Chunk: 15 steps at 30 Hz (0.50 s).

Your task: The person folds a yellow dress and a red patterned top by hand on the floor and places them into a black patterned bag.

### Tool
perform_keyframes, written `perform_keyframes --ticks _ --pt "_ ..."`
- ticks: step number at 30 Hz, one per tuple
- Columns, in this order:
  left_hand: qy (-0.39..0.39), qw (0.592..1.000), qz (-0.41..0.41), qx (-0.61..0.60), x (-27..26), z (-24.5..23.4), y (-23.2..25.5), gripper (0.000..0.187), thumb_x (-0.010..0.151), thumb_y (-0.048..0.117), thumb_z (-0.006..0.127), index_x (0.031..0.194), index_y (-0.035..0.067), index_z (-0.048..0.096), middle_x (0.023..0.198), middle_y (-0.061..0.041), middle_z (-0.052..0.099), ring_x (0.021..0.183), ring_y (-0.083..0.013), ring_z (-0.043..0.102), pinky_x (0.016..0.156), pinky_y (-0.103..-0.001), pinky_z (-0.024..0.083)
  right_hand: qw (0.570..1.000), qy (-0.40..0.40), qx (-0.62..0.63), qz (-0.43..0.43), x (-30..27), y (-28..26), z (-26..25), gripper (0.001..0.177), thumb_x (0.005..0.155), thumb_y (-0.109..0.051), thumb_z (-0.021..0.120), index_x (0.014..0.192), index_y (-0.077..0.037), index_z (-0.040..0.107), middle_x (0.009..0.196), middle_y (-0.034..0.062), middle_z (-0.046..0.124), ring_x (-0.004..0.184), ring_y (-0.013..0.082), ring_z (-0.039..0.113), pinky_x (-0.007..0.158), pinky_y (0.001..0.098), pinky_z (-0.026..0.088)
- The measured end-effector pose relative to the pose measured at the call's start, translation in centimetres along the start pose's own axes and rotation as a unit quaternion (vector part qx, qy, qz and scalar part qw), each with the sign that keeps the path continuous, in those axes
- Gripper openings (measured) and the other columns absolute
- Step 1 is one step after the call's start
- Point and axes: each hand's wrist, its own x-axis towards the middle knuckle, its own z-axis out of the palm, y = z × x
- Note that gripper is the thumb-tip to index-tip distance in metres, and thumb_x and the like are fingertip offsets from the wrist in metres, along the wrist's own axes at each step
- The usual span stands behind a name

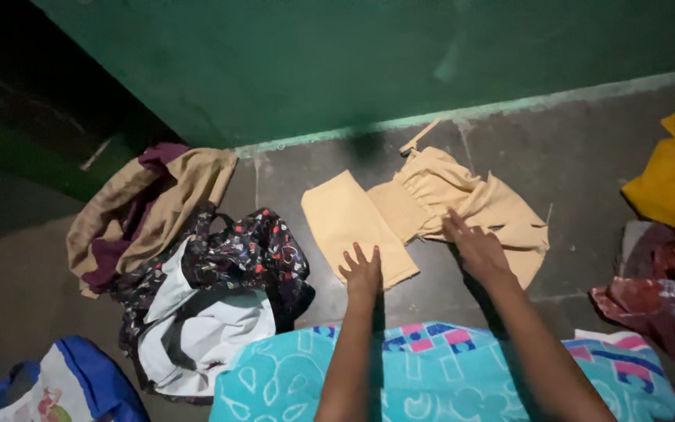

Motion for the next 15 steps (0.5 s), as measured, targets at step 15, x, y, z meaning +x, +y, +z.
perform_keyframes --ticks 15 --pt "0.003 1.000 0.002 0.021 -0.1 -1.4 0.6 0.055 0.097 0.020 0.050 0.152 0.022 0.045 0.158 -0.034 0.030 0.138 -0.0638 0.033 0.098 -0.081 0.035 0.969 -0.114 -0.088 0.201 0.0 8.2 7.8 0.049 0.094 -0.021 0.056 0.143 -0.019 0.051 0.099 0.0127 0.076 0.095 0.0317 0.076 0.075 0.0472 0.059"
